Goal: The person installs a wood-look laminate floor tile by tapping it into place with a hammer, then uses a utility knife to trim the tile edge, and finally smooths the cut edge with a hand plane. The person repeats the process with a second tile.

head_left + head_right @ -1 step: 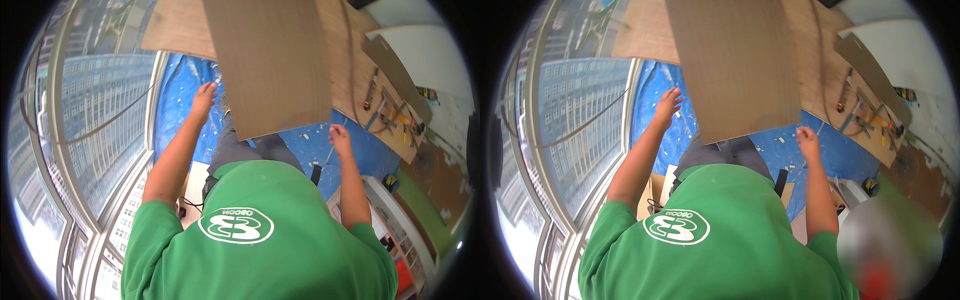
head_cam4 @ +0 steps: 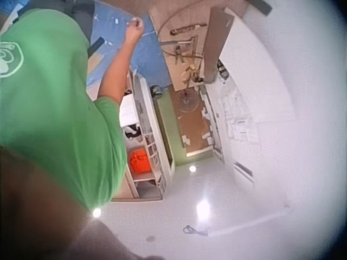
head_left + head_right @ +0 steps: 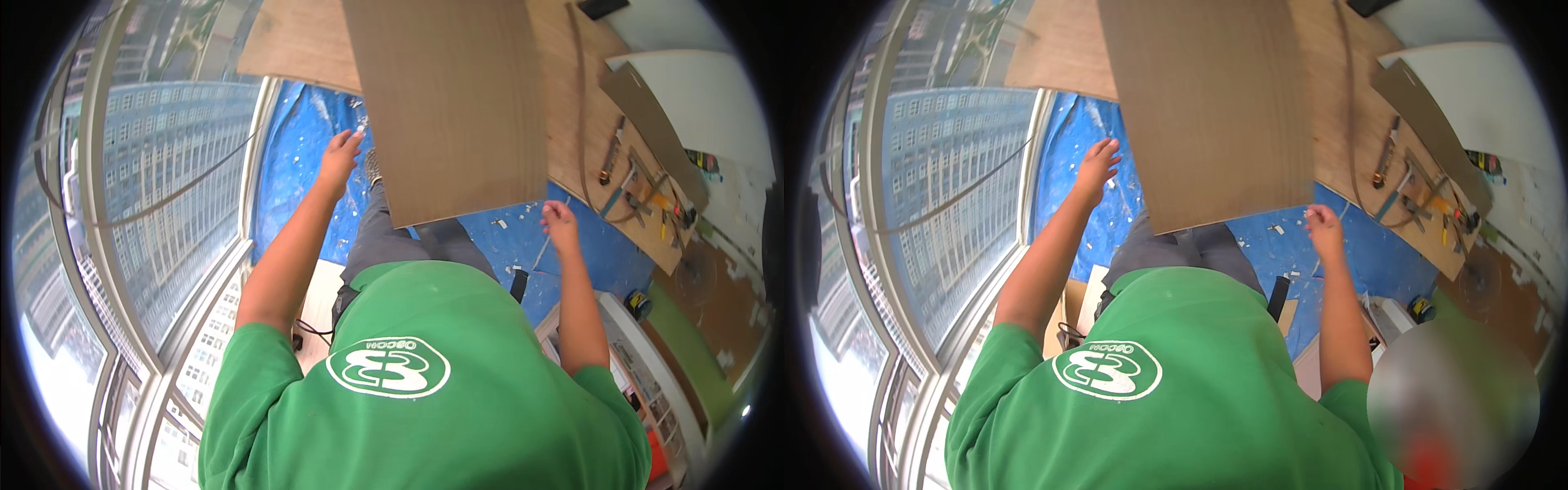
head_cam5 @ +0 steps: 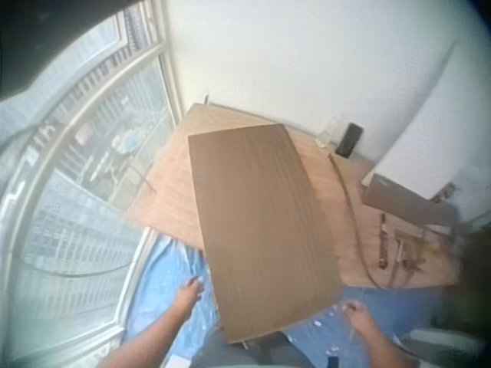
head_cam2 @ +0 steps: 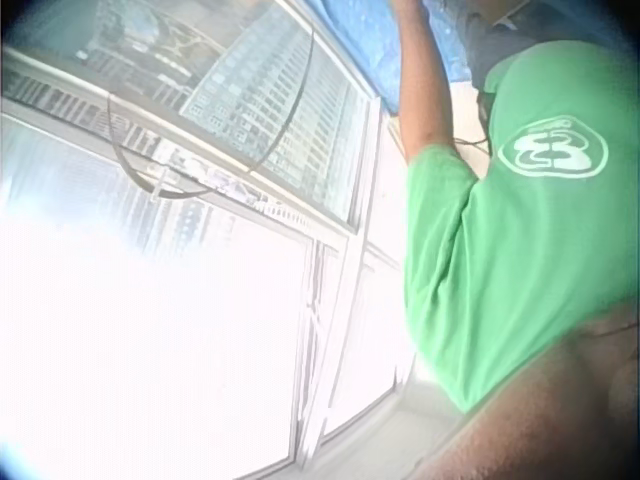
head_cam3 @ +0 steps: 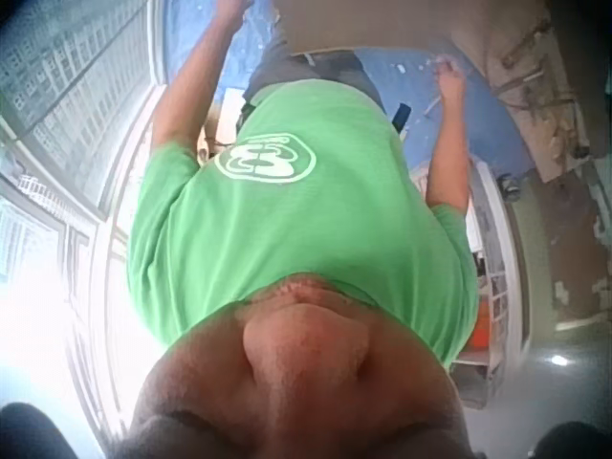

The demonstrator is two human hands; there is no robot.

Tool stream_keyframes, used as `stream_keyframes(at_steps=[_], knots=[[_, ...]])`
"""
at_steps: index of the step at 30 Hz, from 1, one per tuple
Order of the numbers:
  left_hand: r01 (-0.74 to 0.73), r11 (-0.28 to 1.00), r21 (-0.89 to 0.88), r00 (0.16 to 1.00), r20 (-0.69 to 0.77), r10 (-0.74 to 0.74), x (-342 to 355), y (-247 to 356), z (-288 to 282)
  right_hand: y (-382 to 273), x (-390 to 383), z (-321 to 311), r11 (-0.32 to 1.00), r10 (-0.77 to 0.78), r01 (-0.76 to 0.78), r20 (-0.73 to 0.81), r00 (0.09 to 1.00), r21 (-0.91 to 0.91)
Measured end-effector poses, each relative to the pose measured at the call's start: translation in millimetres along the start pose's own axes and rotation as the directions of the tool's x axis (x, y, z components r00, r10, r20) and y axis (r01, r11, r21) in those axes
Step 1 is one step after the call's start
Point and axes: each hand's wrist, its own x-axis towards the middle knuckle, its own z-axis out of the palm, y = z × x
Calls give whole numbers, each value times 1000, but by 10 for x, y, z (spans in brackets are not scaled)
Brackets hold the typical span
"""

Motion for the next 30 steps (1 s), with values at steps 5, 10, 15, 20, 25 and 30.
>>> stream_keyframes(at_steps=[5,10,15,20,25,30], knots=[[48,993,-104,999,14,-47,164,4,153,-465,493,122,994,-57,67,101,993,-91],[46,965,-257,998,61,-32,371,24,377,-925,886,83,974,-159,180,144,977,-140],[-7,989,-145,1000,-26,4,318,236,525,-1082,1067,-168,972,-179,198,142,974,-130],[-68,996,-50,994,78,72,134,631,544,-966,1196,-398,962,-225,241,126,966,-129],[-35,957,-289,988,132,76,114,884,579,-793,1294,-459,969,-246,247,79,966,-4],[32,914,-405,984,173,42,78,1296,690,-639,1297,-488,967,-253,254,90,963,7]])
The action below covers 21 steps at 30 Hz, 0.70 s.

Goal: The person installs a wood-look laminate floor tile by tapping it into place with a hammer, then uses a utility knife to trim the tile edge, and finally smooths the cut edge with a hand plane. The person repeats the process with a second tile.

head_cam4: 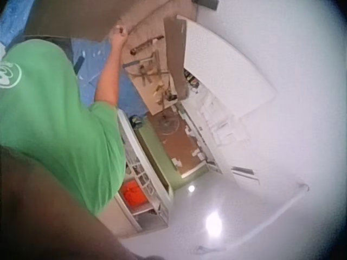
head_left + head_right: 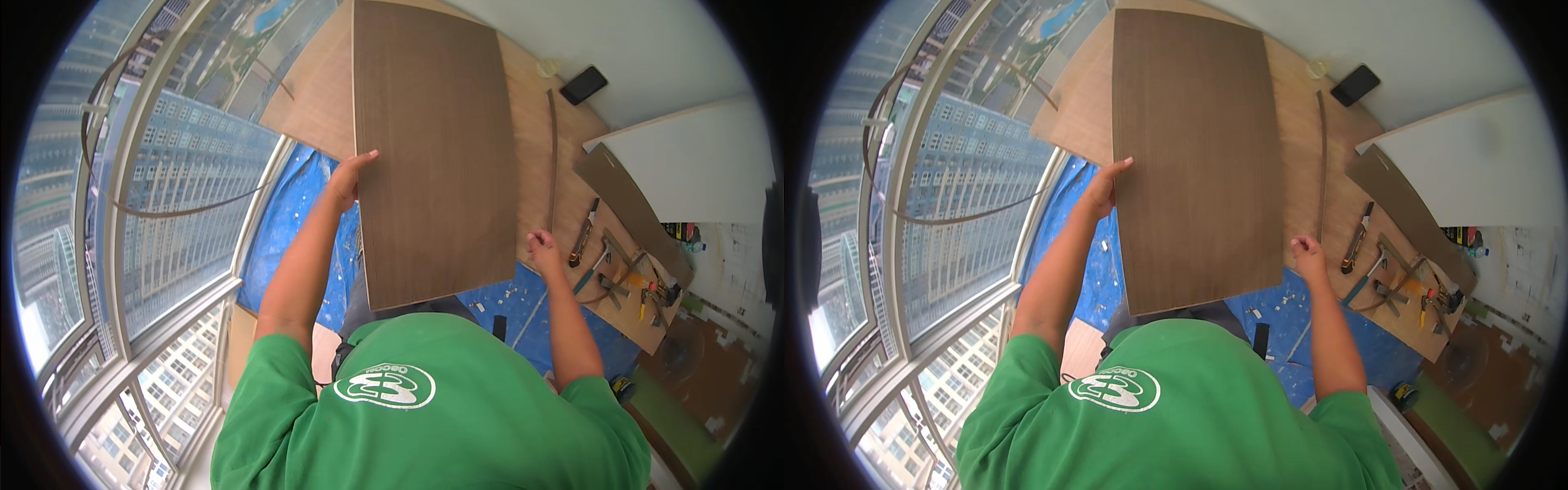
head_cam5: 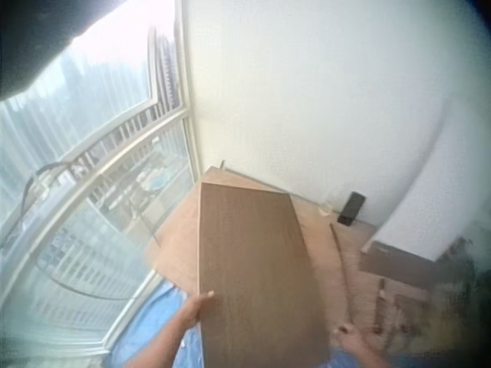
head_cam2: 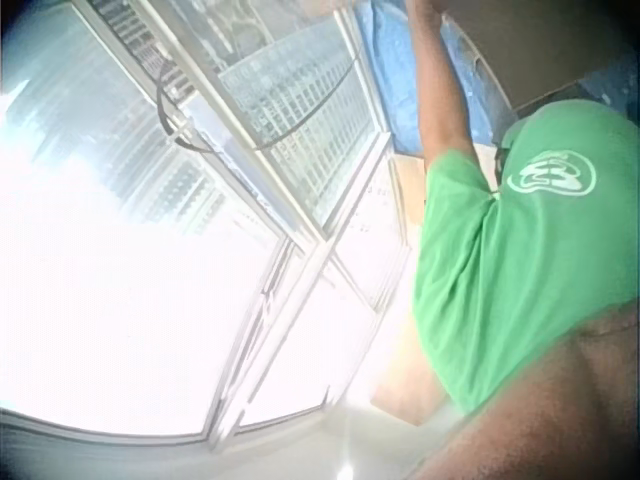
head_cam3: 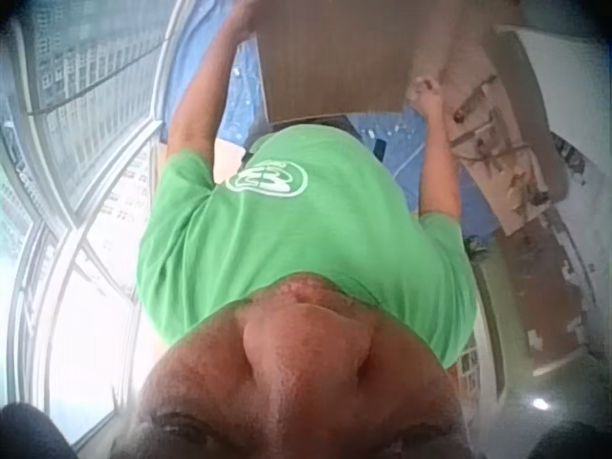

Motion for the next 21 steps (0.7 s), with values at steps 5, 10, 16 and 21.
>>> stream_keyframes(at_steps=[5,10,16,21], knots=[[-115,961,253,993,70,100,-129,315,282,186,-94,-54,998,38,-37,-25,999,55],[-200,977,72,979,51,196,-263,333,514,340,-213,-51,990,78,-76,-9,997,116],[-256,966,23,966,-29,256,-404,394,831,331,-241,-19,995,-7,6,9,1000,96],[-322,944,70,943,-67,326,-631,409,1006,267,-145,-50,997,-46,44,35,998,57]])
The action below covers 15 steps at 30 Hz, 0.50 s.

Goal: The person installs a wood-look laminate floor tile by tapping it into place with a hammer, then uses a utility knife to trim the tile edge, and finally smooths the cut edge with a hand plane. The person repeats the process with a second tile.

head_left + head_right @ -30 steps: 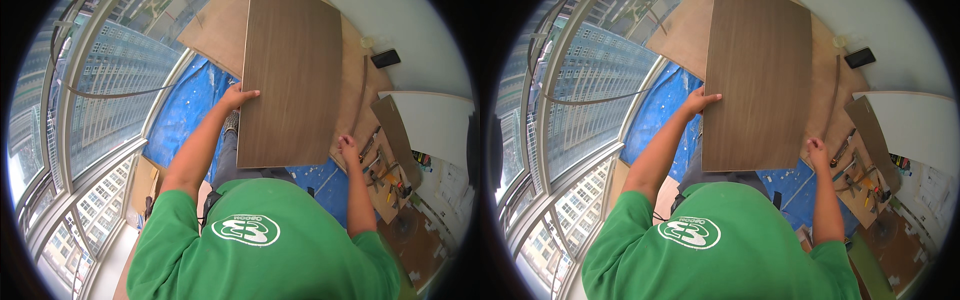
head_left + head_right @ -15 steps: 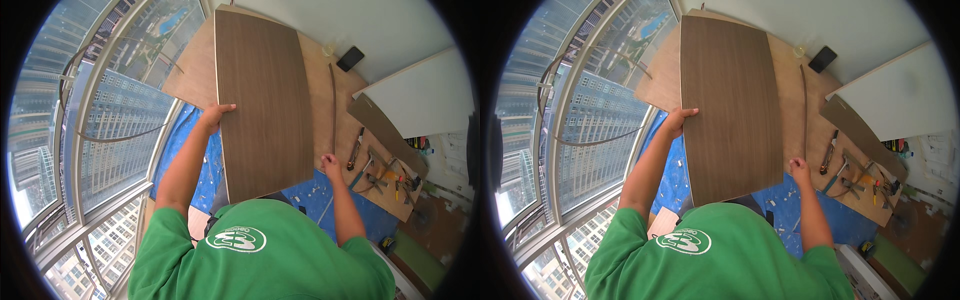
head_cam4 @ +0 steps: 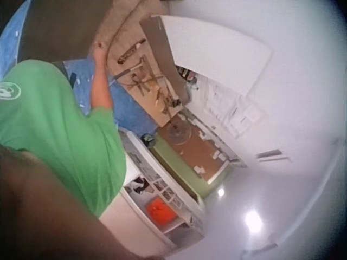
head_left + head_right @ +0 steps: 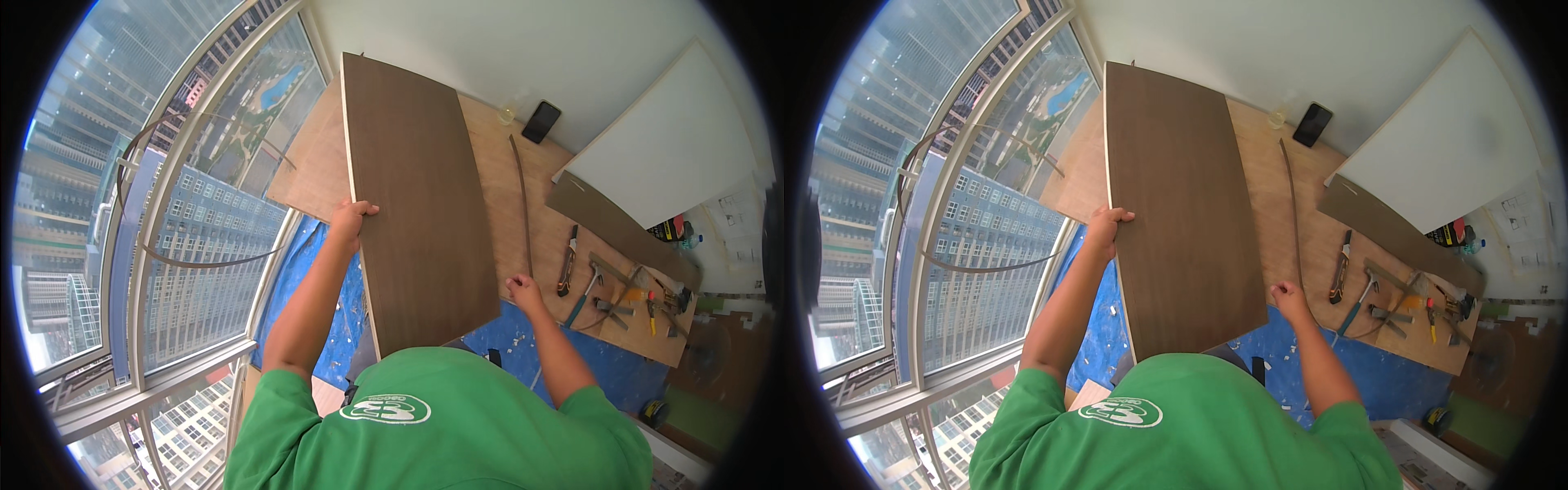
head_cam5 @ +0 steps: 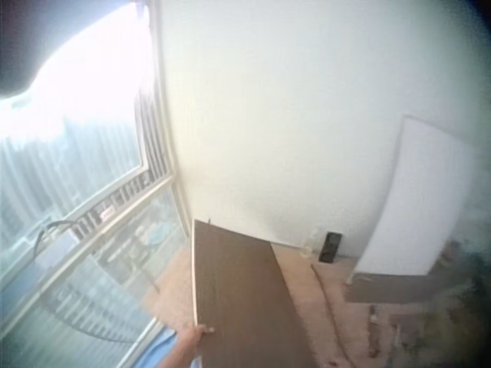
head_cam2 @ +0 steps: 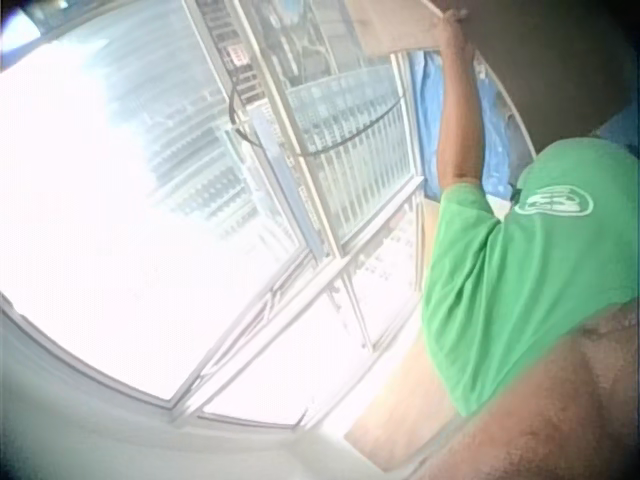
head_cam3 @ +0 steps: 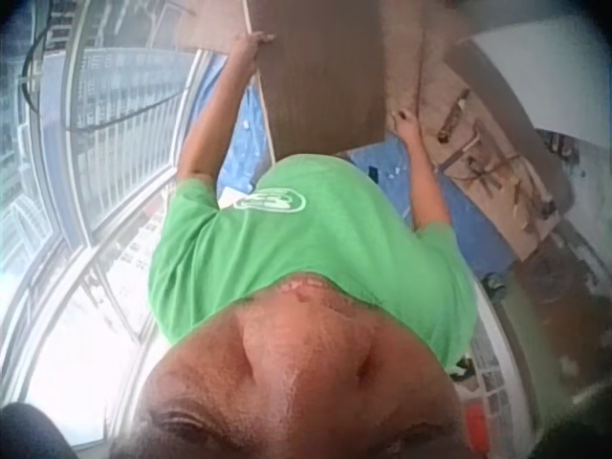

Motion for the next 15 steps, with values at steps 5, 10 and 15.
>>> stream_keyframes(at_steps=[5,10,15], knots=[[-157,987,-23,987,12,157,-419,230,25,-588,400,0,985,-27,32,30,999,-169],[-321,946,52,947,27,320,-1111,648,141,-1986,981,-47,945,-271,274,-43,962,179],[-472,872,131,881,82,465,-1951,1121,157,-3165,1117,-41,864,-371,324,53,927,385]])
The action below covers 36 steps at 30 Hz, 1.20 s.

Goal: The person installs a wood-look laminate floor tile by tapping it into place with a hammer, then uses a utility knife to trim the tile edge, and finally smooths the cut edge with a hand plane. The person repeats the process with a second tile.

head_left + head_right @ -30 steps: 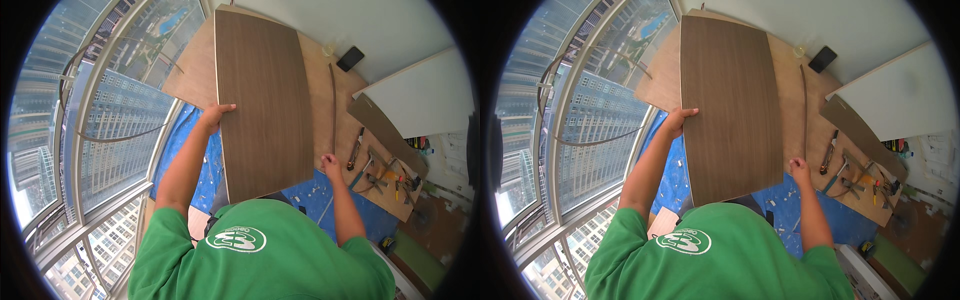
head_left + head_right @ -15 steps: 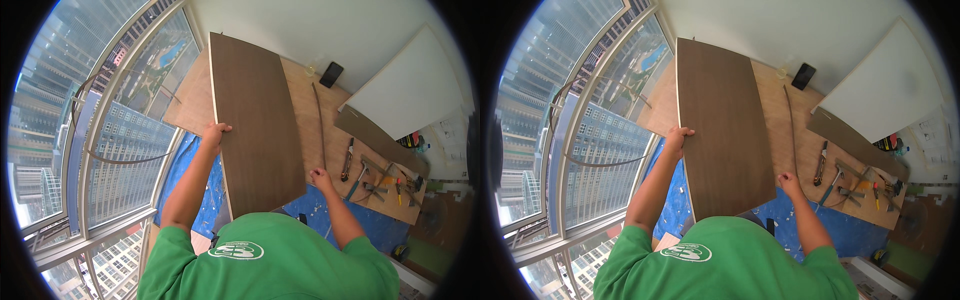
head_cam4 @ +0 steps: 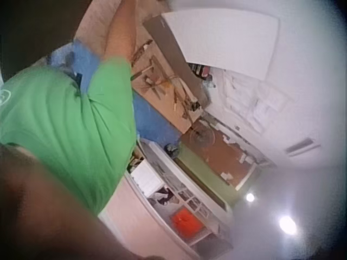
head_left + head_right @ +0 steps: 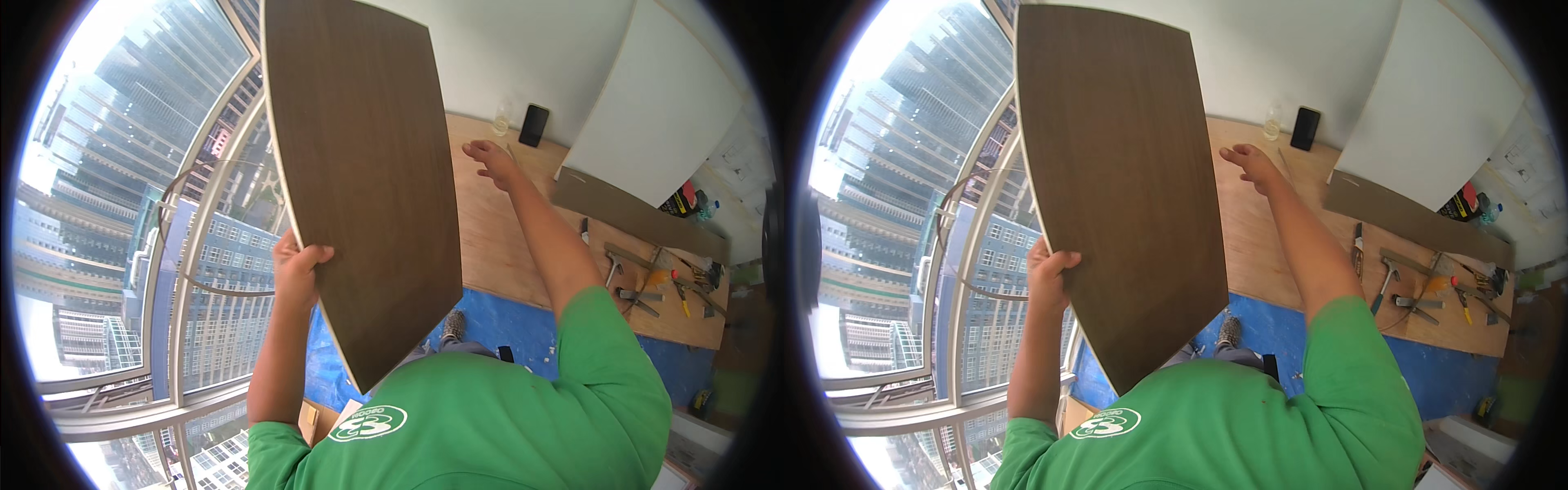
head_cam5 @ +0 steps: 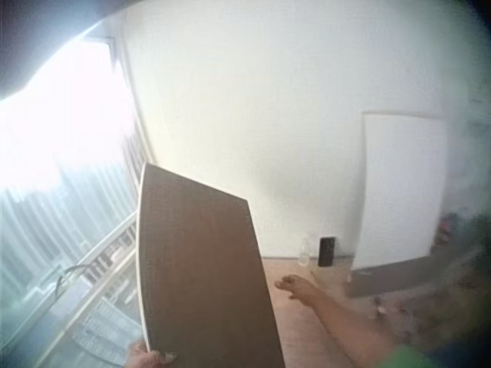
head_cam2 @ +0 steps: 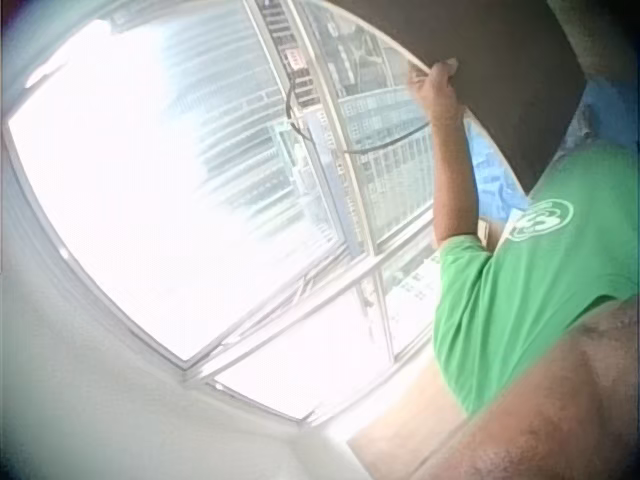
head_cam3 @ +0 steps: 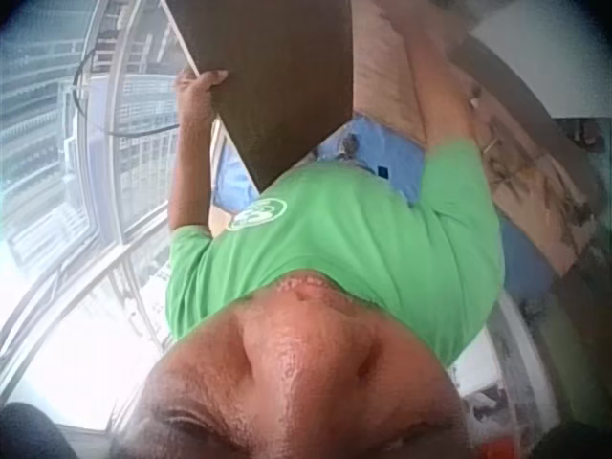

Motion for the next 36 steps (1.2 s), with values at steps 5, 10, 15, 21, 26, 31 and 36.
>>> stream_keyframes(at_steps=[5,10,15,21,26,31,36], knots=[[-189,981,-32,978,87,191,-425,501,-275,-483,181,304,891,-256,19,467,847,454],[-314,947,72,939,169,298,-223,500,-829,-739,39,79,892,-323,120,429,843,435],[-270,926,262,959,161,234,758,175,-1392,-780,-508,-45,881,-398,295,243,885,370],[-185,963,195,944,308,119,2221,-322,-1537,-854,-1087,144,915,-378,376,-14,926,148],[-168,970,178,914,396,86,2885,-407,-1528,-980,-1174,426,923,-335,365,-210,918,122],[-176,972,156,888,451,88,3079,-357,-1542,-945,-1198,595,913,-344,385,-251,905,135],[-181,967,180,863,501,68,2982,-398,-1630,-738,-1427,650,914,-320,375,-293,901,156]])
